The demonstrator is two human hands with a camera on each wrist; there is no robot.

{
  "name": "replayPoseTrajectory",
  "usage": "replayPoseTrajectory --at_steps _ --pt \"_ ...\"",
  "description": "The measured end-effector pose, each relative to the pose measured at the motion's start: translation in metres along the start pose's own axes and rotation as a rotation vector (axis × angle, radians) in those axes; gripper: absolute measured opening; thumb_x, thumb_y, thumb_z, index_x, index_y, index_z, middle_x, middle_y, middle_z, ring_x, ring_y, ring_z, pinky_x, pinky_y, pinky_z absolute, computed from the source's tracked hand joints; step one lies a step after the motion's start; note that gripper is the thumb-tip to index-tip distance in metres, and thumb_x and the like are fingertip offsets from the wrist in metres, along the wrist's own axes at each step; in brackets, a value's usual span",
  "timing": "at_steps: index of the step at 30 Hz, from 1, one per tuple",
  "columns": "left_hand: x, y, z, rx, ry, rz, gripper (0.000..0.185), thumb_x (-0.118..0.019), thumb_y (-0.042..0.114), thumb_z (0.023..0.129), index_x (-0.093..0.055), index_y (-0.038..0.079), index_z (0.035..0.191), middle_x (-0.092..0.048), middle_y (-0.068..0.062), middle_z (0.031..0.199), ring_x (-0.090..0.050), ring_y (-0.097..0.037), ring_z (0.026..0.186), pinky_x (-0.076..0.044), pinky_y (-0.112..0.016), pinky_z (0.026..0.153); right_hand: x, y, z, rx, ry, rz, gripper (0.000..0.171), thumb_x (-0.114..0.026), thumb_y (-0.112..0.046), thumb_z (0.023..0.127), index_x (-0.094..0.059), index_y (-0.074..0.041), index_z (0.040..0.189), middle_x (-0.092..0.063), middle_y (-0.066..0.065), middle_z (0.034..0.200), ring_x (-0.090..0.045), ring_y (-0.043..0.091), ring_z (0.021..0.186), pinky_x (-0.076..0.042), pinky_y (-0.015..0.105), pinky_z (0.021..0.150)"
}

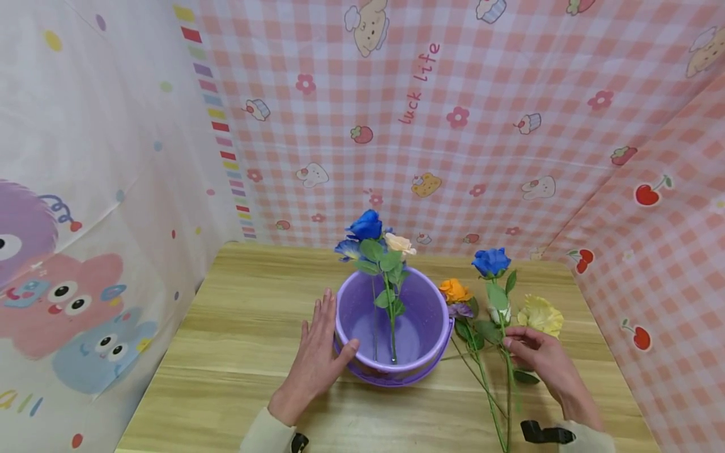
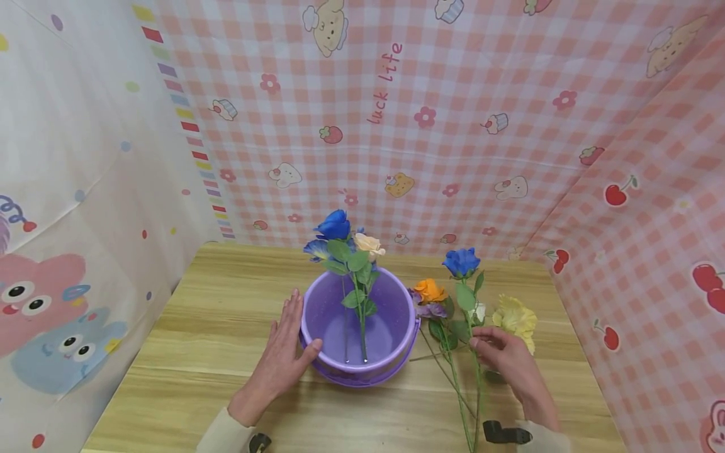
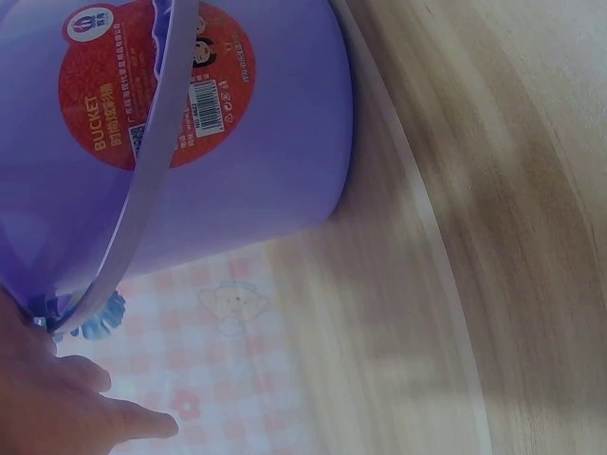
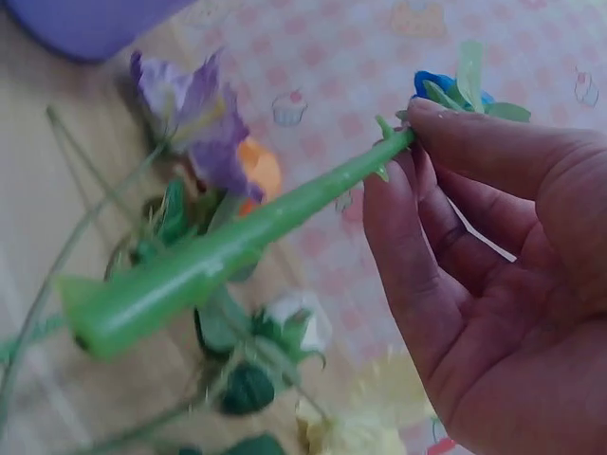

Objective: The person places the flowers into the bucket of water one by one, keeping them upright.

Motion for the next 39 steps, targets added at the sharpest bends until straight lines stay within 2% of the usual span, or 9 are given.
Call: replayPoseTrajectory --at_steps 5,8,18,27,32,39 --pt "-0.001 -0.001 0.000 -0.004 0.004 0.003 0.094 -0.050 0.061 0.100 -0.010 0.008 0.167 -0.004 -0.009 0.174 -0.010 -0.037 0.157 -0.014 -0.074 0.116 -0.007 -0.016 0.005 0.024 0.046 0.041 0.050 -0.070 -0.023 0.101 -0.057 0.010 0.136 -0.069 -0.001 0.106 -0.069 0.012 0.093 -0.062 0.032 0.082" --pt "0.000 0.000 -0.001 0.005 -0.005 -0.005 0.094 -0.050 0.060 0.100 -0.009 0.010 0.167 0.000 -0.004 0.174 -0.006 -0.033 0.158 -0.012 -0.073 0.117 -0.010 -0.025 0.006 0.037 0.070 0.043 0.050 -0.070 -0.025 0.101 -0.058 0.009 0.136 -0.068 -0.004 0.105 -0.067 0.011 0.094 -0.062 0.031 0.083" --pt "0.000 0.000 -0.001 0.010 -0.004 -0.005 0.094 -0.051 0.060 0.100 -0.009 0.010 0.167 0.001 -0.003 0.174 -0.006 -0.033 0.158 -0.012 -0.073 0.117 -0.021 -0.061 0.010 0.125 0.145 0.112 0.048 -0.071 -0.028 0.100 -0.062 0.006 0.133 -0.069 -0.008 0.108 -0.067 0.008 0.097 -0.061 0.025 0.082" --pt "0.001 0.001 -0.001 0.010 0.001 -0.009 0.093 -0.051 0.059 0.100 -0.010 0.010 0.167 0.000 -0.003 0.174 -0.006 -0.033 0.158 -0.012 -0.073 0.117 -0.037 -0.090 0.012 0.198 0.200 0.251 0.038 -0.074 -0.019 0.098 -0.067 0.005 0.125 -0.071 -0.006 0.104 -0.068 0.008 0.095 -0.061 0.024 0.080" --pt "0.001 0.001 -0.001 0.014 0.000 -0.012 0.093 -0.051 0.059 0.100 -0.010 0.010 0.167 0.000 -0.002 0.173 -0.006 -0.033 0.158 -0.012 -0.073 0.118 -0.044 -0.105 0.013 0.225 0.212 0.295 0.035 -0.076 -0.016 0.096 -0.068 0.006 0.122 -0.072 -0.003 0.105 -0.069 0.010 0.094 -0.061 0.025 0.079" --pt "0.001 0.001 -0.001 0.015 -0.001 -0.015 0.093 -0.051 0.060 0.100 -0.009 0.011 0.167 0.000 -0.002 0.173 -0.006 -0.033 0.158 -0.012 -0.073 0.117 -0.053 -0.126 0.011 0.241 0.235 0.313 0.025 -0.076 -0.013 0.096 -0.072 -0.001 0.117 -0.072 -0.004 0.099 -0.068 0.009 0.089 -0.061 0.024 0.077"
Point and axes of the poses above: each hand's wrist, its own z-axis towards the middle knuckle, its own x-axis out of the back of the hand, y = z × x, the point moved 10 cm from there along z, towards the middle knuckle
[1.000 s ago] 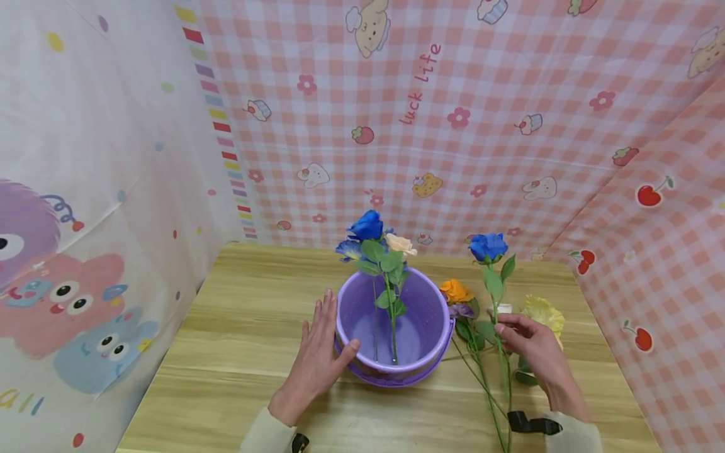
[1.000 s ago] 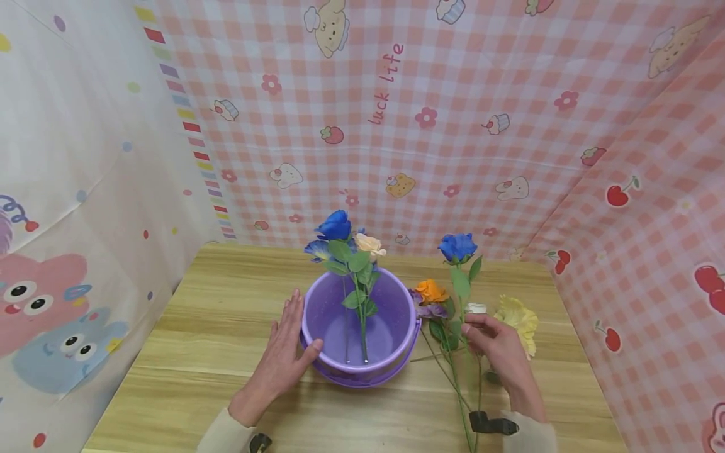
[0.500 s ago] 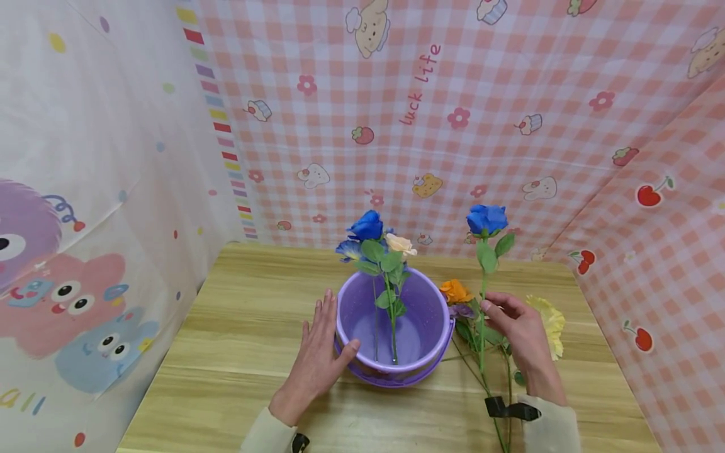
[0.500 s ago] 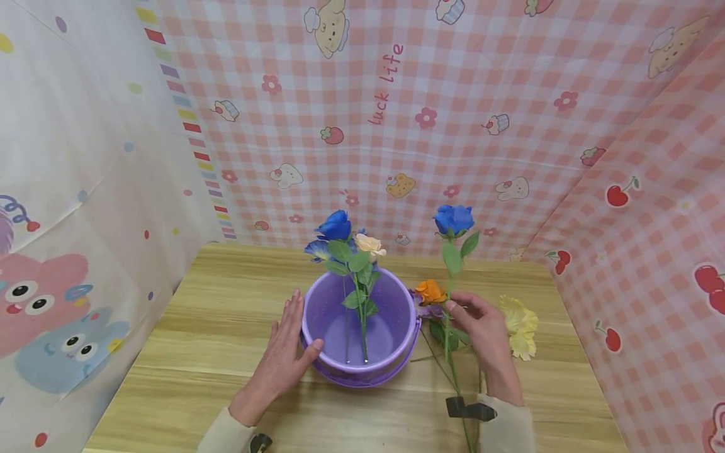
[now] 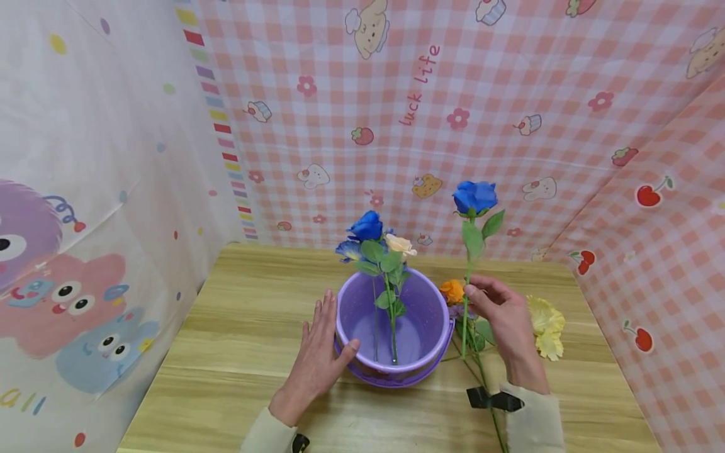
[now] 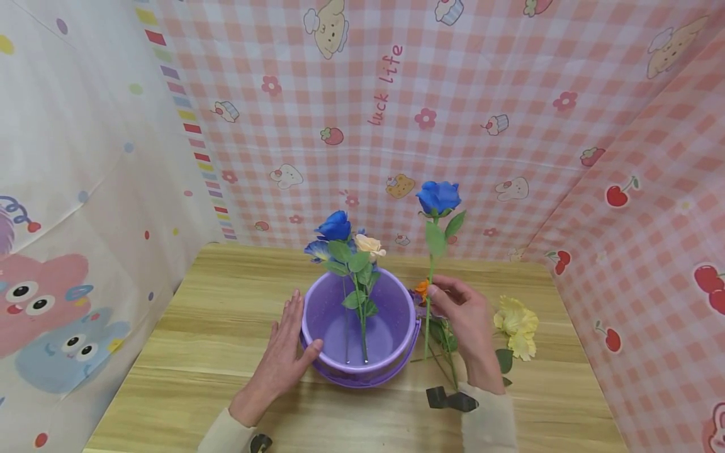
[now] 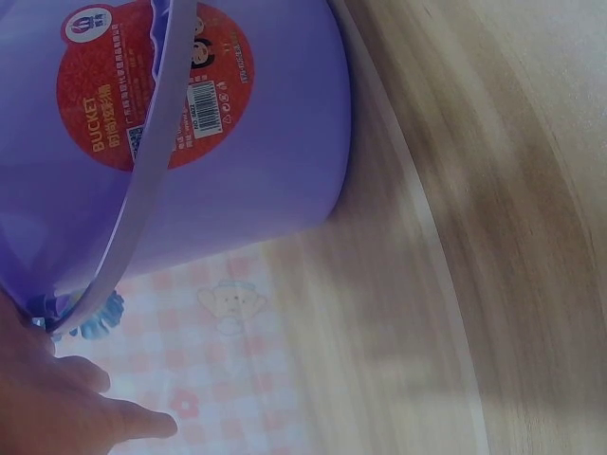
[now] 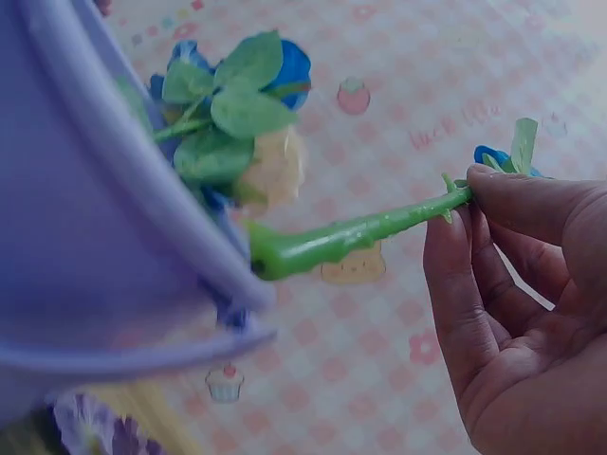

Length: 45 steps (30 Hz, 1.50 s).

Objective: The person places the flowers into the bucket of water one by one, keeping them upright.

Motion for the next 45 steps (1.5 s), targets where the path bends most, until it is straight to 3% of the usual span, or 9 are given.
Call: replayPoseTrajectory --at_steps 12,23,31,38,45 --pt "0.000 0.000 -0.001 -0.009 0.005 0.007 0.093 -0.050 0.059 0.100 -0.009 0.010 0.167 -0.001 -0.004 0.173 -0.008 -0.036 0.158 -0.013 -0.074 0.117 -0.027 -0.020 0.003 0.069 -0.018 0.040 0.031 -0.076 -0.008 0.095 -0.068 0.008 0.120 -0.072 -0.005 0.096 -0.068 0.010 0.088 -0.061 0.024 0.076" --pt "0.000 0.000 0.000 -0.001 -0.006 0.012 0.093 -0.052 0.057 0.100 -0.011 0.007 0.167 -0.001 -0.004 0.173 -0.008 -0.037 0.157 -0.013 -0.073 0.117 -0.049 -0.010 0.010 0.082 -0.056 0.047 0.032 -0.073 -0.002 0.095 -0.064 0.013 0.122 -0.071 -0.005 0.095 -0.071 0.010 0.085 -0.063 0.028 0.076" --pt "0.000 0.000 -0.001 -0.012 0.004 0.009 0.093 -0.051 0.058 0.100 -0.009 0.009 0.167 -0.001 -0.004 0.173 -0.011 -0.040 0.157 -0.013 -0.074 0.116 -0.061 0.002 0.009 0.047 -0.077 -0.039 0.030 -0.073 -0.002 0.095 -0.065 0.012 0.120 -0.073 0.011 0.103 -0.073 0.012 0.086 -0.063 0.035 0.082" --pt "0.000 0.000 0.000 -0.012 0.006 0.004 0.093 -0.050 0.059 0.101 -0.009 0.009 0.167 -0.001 -0.004 0.173 -0.009 -0.038 0.157 -0.014 -0.074 0.116 -0.069 0.008 0.005 0.052 -0.090 -0.144 0.026 -0.072 -0.001 0.095 -0.068 0.012 0.118 -0.072 0.021 0.107 -0.072 0.009 0.083 -0.063 0.030 0.080" --pt "-0.001 0.000 -0.001 -0.004 0.002 0.000 0.093 -0.051 0.059 0.100 -0.008 0.011 0.167 0.000 -0.003 0.173 -0.009 -0.038 0.157 -0.013 -0.073 0.117 -0.073 0.002 0.001 0.149 -0.052 -0.416 0.018 -0.076 -0.005 0.092 -0.076 0.003 0.108 -0.076 0.016 0.097 -0.074 0.018 0.082 -0.060 0.024 0.070"
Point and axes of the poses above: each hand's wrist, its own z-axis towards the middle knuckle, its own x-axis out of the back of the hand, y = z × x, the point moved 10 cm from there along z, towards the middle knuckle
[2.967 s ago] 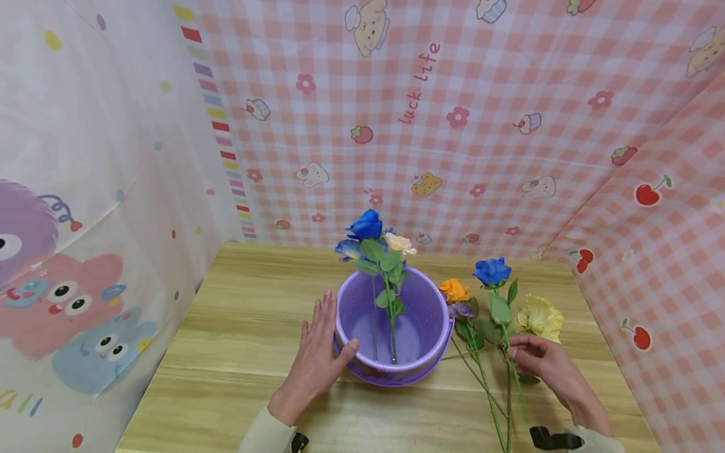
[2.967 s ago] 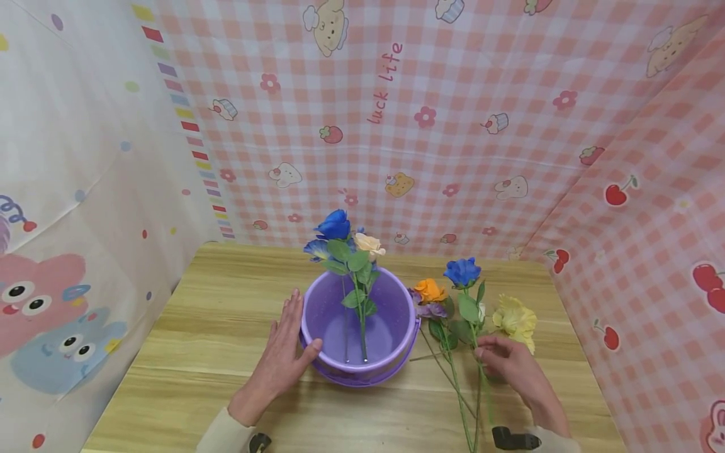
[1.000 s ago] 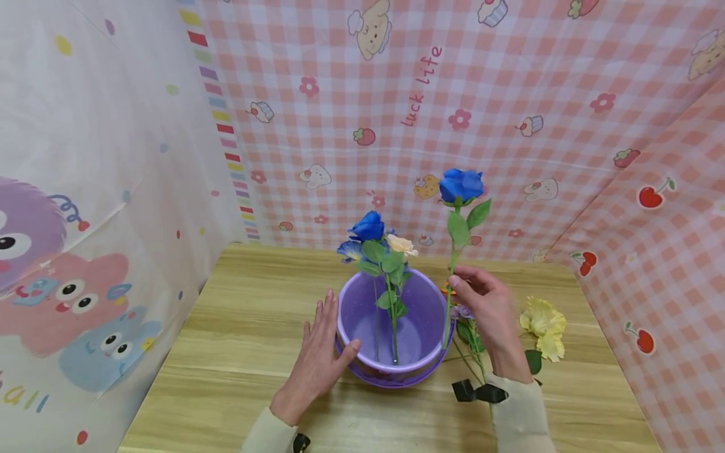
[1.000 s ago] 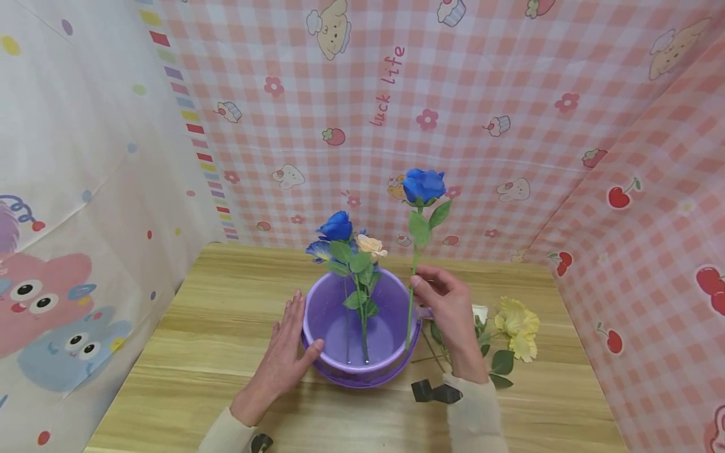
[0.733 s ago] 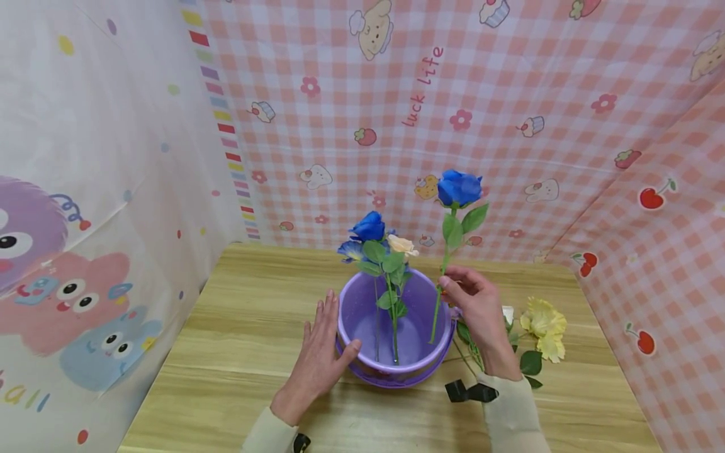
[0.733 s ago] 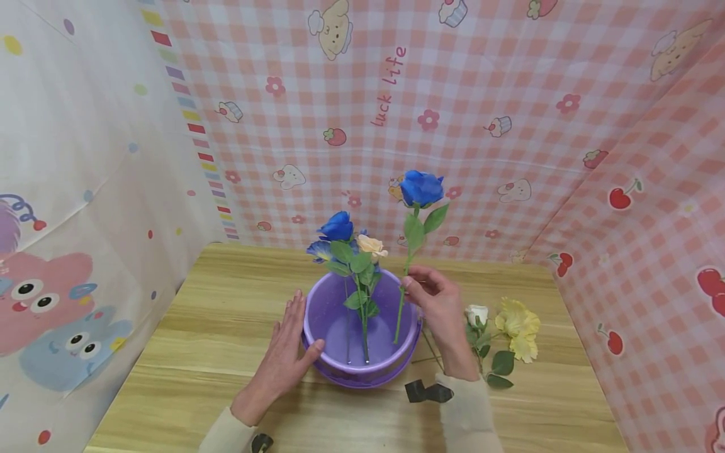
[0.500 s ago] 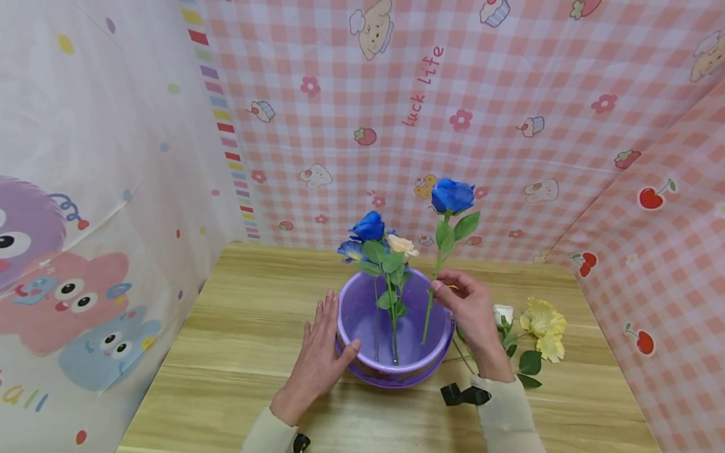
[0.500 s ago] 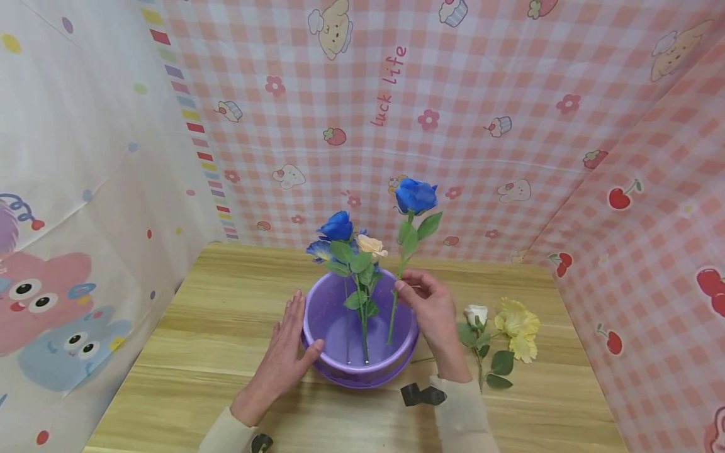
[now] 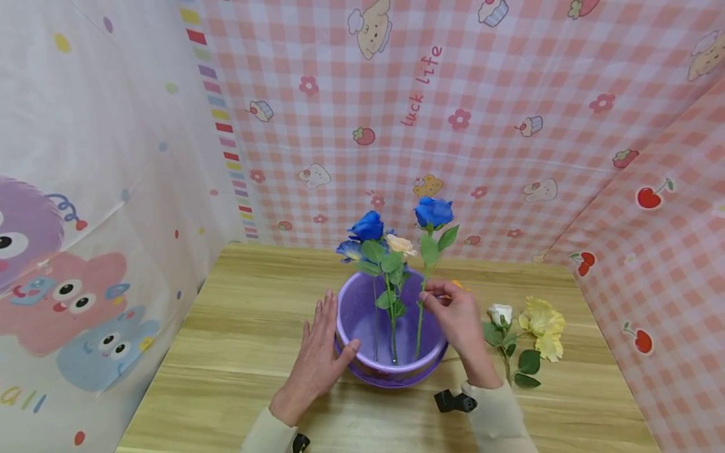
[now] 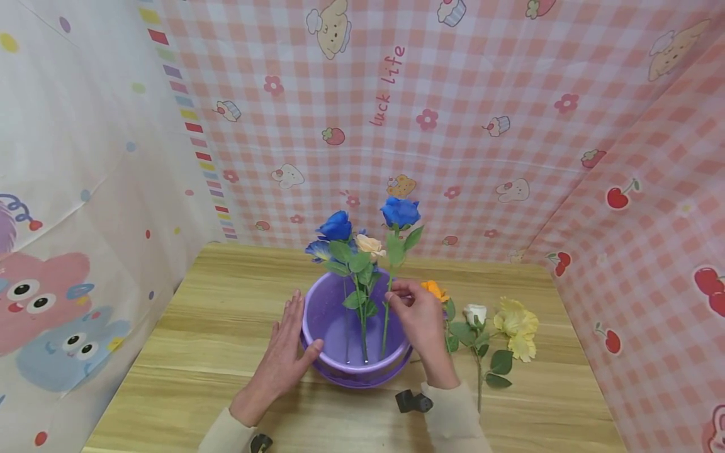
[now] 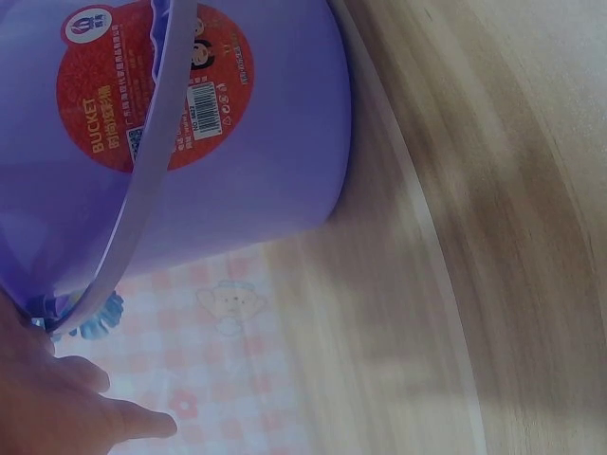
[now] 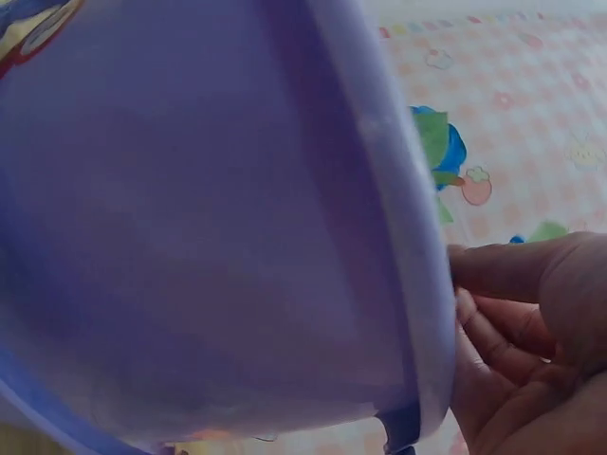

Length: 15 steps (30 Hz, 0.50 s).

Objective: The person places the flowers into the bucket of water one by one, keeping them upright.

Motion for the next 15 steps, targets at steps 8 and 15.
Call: replayPoseTrajectory --at_steps 8,15 --pt "-0.001 -0.001 -0.001 0.002 -0.002 0.001 0.092 -0.051 0.058 0.100 -0.007 0.012 0.168 0.000 -0.003 0.174 -0.008 -0.037 0.158 -0.014 -0.073 0.117 -0.009 -0.002 0.000 0.018 -0.025 -0.251 0.016 -0.079 -0.011 0.090 -0.077 0.000 0.101 -0.077 0.009 0.087 -0.072 0.022 0.076 -0.059 0.031 0.064" --pt "-0.001 -0.001 0.000 0.001 -0.001 0.004 0.092 -0.050 0.059 0.101 -0.007 0.012 0.168 -0.002 -0.006 0.174 -0.008 -0.035 0.158 -0.014 -0.073 0.117 -0.015 -0.005 0.000 0.024 -0.043 -0.352 0.016 -0.081 -0.013 0.088 -0.078 -0.001 0.097 -0.076 0.005 0.081 -0.069 0.017 0.067 -0.056 0.032 0.059"
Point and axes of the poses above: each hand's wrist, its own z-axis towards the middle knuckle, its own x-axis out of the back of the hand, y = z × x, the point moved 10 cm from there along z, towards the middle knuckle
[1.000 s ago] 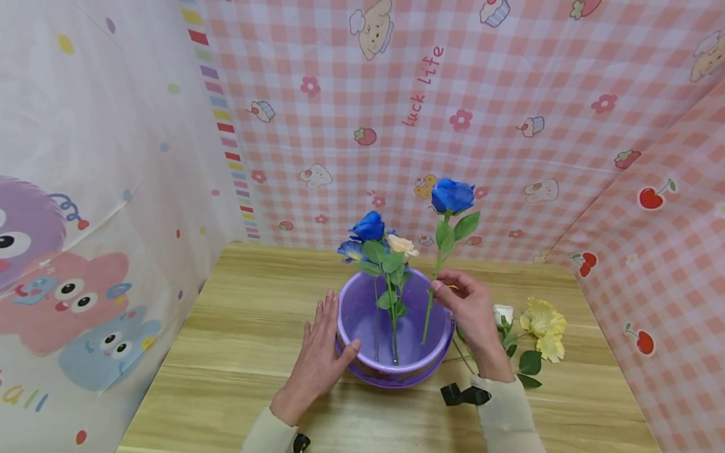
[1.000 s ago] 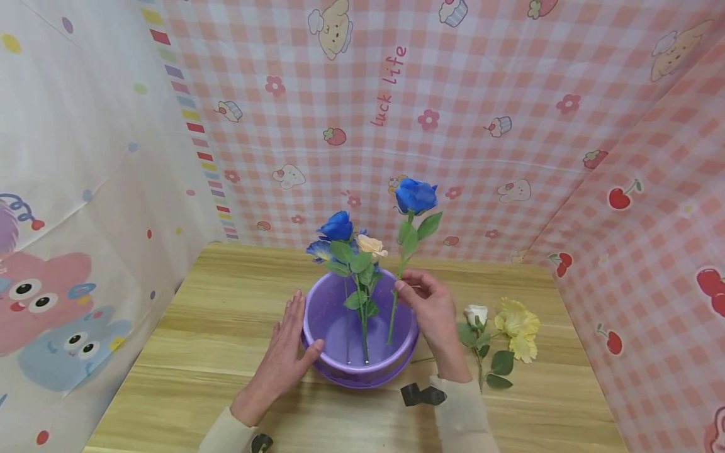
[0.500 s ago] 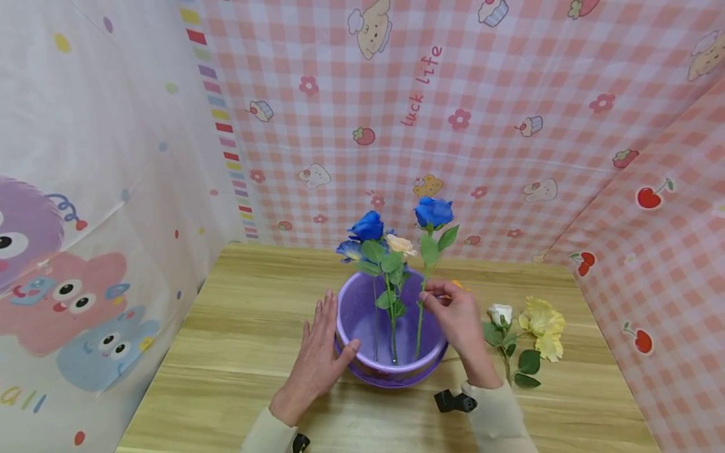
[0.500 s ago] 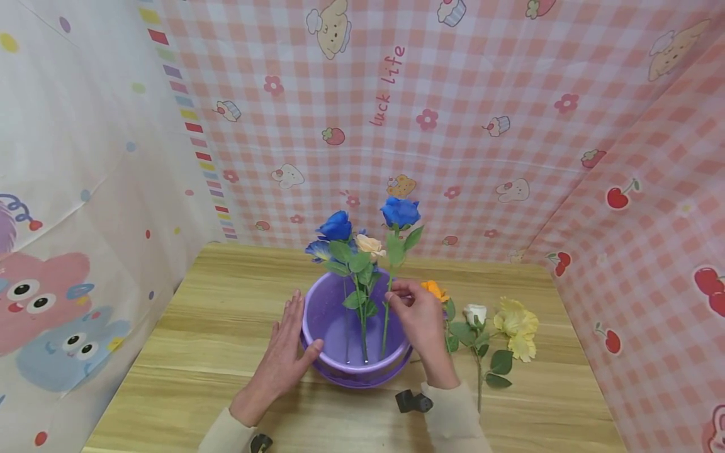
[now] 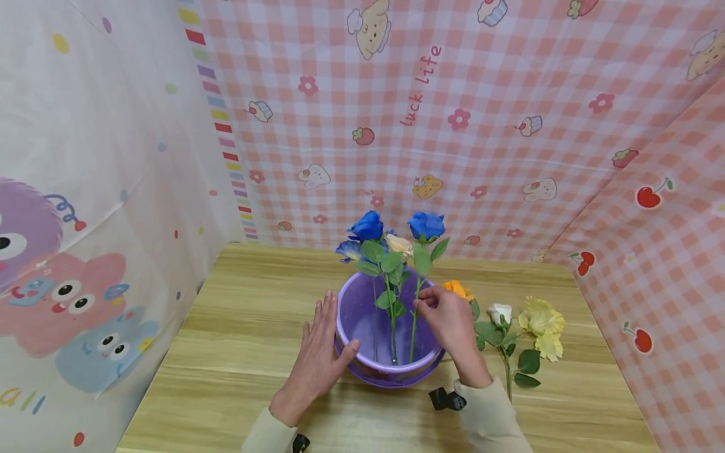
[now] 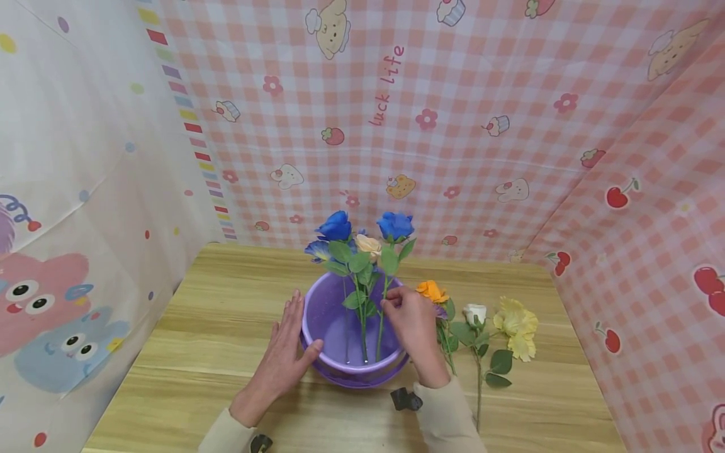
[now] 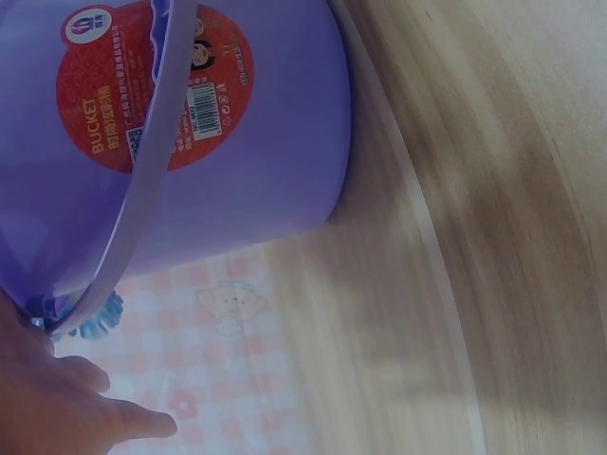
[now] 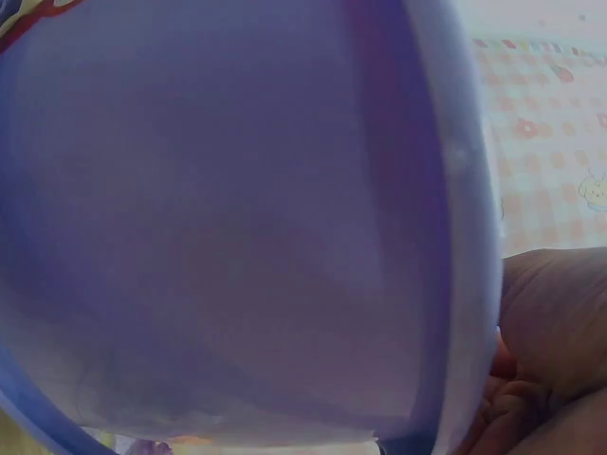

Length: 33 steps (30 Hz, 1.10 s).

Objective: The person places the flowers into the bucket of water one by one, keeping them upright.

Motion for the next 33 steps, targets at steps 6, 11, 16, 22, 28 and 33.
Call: replayPoseTrajectory --at_steps 6,11,16,22,28,33 --pt "0.000 0.000 0.000 -0.003 0.004 -0.009 0.092 -0.050 0.059 0.101 -0.008 0.011 0.168 -0.001 -0.005 0.174 -0.010 -0.038 0.157 -0.014 -0.073 0.117 -0.006 -0.005 0.000 0.006 -0.033 -0.041 0.014 -0.082 -0.013 0.086 -0.078 -0.002 0.095 -0.075 0.002 0.078 -0.066 0.013 0.062 -0.054 0.031 0.057" --pt "0.000 0.000 0.000 -0.007 0.011 -0.009 0.093 -0.051 0.059 0.100 -0.009 0.010 0.167 -0.002 -0.006 0.174 -0.012 -0.040 0.157 -0.015 -0.074 0.116 -0.011 -0.007 0.000 0.026 -0.050 -0.059 0.014 -0.083 -0.014 0.086 -0.079 -0.003 0.094 -0.076 0.001 0.079 -0.066 0.013 0.063 -0.055 0.033 0.060" --pt "0.000 0.000 0.000 -0.016 0.020 -0.009 0.093 -0.050 0.059 0.100 -0.009 0.010 0.167 -0.006 -0.009 0.174 -0.014 -0.043 0.156 -0.016 -0.076 0.115 -0.012 -0.007 0.001 0.035 -0.069 -0.073 0.011 -0.081 -0.014 0.087 -0.081 -0.006 0.094 -0.076 0.000 0.080 -0.067 0.014 0.066 -0.055 0.034 0.062" --pt "0.001 0.001 0.000 -0.016 0.015 -0.014 0.092 -0.050 0.059 0.101 -0.009 0.011 0.167 -0.002 -0.005 0.174 -0.013 -0.042 0.156 -0.015 -0.075 0.116 -0.009 -0.005 -0.002 0.043 -0.064 -0.017 0.012 -0.079 -0.013 0.089 -0.079 -0.007 0.099 -0.077 0.003 0.086 -0.070 0.018 0.074 -0.057 0.036 0.066" --pt "0.000 0.000 0.000 -0.012 0.013 -0.009 0.092 -0.050 0.059 0.101 -0.010 0.009 0.167 -0.003 -0.007 0.174 -0.010 -0.037 0.157 -0.015 -0.074 0.116 -0.005 -0.004 -0.007 0.076 -0.058 0.077 0.017 -0.078 -0.015 0.092 -0.079 -0.007 0.107 -0.078 0.004 0.095 -0.074 0.022 0.086 -0.061 0.042 0.077" --pt "0.000 0.000 0.000 -0.018 0.021 -0.010 0.092 -0.051 0.058 0.101 -0.011 0.008 0.167 -0.009 -0.013 0.173 -0.010 -0.037 0.157 -0.016 -0.076 0.115 -0.002 -0.002 -0.011 0.113 -0.031 0.148 0.017 -0.077 -0.013 0.094 -0.078 -0.007 0.110 -0.078 0.005 0.099 -0.075 0.023 0.090 -0.062 0.042 0.082"
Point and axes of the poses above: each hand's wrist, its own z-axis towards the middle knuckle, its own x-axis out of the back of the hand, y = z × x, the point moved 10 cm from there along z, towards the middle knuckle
